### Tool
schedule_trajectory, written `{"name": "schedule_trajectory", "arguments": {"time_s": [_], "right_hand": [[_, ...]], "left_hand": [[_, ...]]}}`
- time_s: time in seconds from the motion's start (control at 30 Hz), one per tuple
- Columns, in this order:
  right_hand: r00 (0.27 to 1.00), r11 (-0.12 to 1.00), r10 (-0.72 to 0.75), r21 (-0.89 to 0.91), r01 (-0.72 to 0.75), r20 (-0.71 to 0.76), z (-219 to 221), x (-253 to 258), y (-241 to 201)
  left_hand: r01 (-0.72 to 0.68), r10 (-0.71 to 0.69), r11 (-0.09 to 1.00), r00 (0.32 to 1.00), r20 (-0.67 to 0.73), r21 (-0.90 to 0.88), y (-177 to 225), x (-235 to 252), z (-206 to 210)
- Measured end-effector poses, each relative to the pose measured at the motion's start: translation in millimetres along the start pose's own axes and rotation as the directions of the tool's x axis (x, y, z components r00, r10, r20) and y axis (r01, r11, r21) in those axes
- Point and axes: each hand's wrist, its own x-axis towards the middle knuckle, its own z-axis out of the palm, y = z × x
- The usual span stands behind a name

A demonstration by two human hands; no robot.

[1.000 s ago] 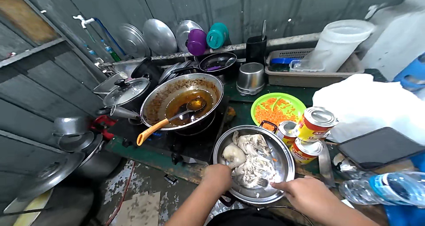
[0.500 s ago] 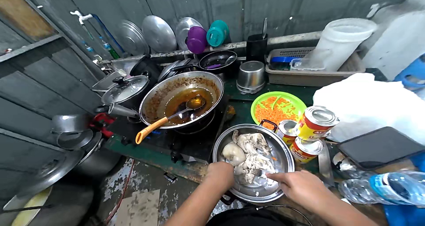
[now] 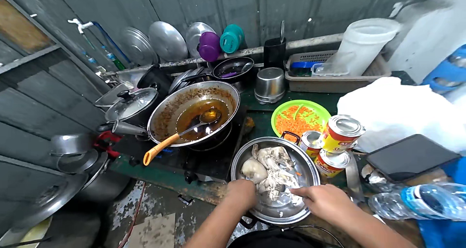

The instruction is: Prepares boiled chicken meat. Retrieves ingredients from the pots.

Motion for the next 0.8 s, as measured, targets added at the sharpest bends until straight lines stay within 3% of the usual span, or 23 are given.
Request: {"name": "schedule_trajectory", "arguments": {"time_s": [0.17, 0.43, 0.8], "right_hand": [[0.999, 1.000, -0.019, 0.012, 0.019, -0.040, -3, -8, 2], [0.999, 0.998, -0.032, -0.056, 0.033, 0.012, -2, -15, -3], [0.999, 0.994, -0.024, -0.108, 0.027, 0.029, 16, -4, -6]], "left_hand": [[-0.010, 0.010, 1.000, 1.000, 0.000, -0.004, -3, -1, 0], [-0.050, 0.051, 0.993, 0.999, 0.002, -0.106, -22, -7, 1], [-0.029, 0.029, 1.000, 0.999, 0.025, 0.011, 2, 5, -3]]}}
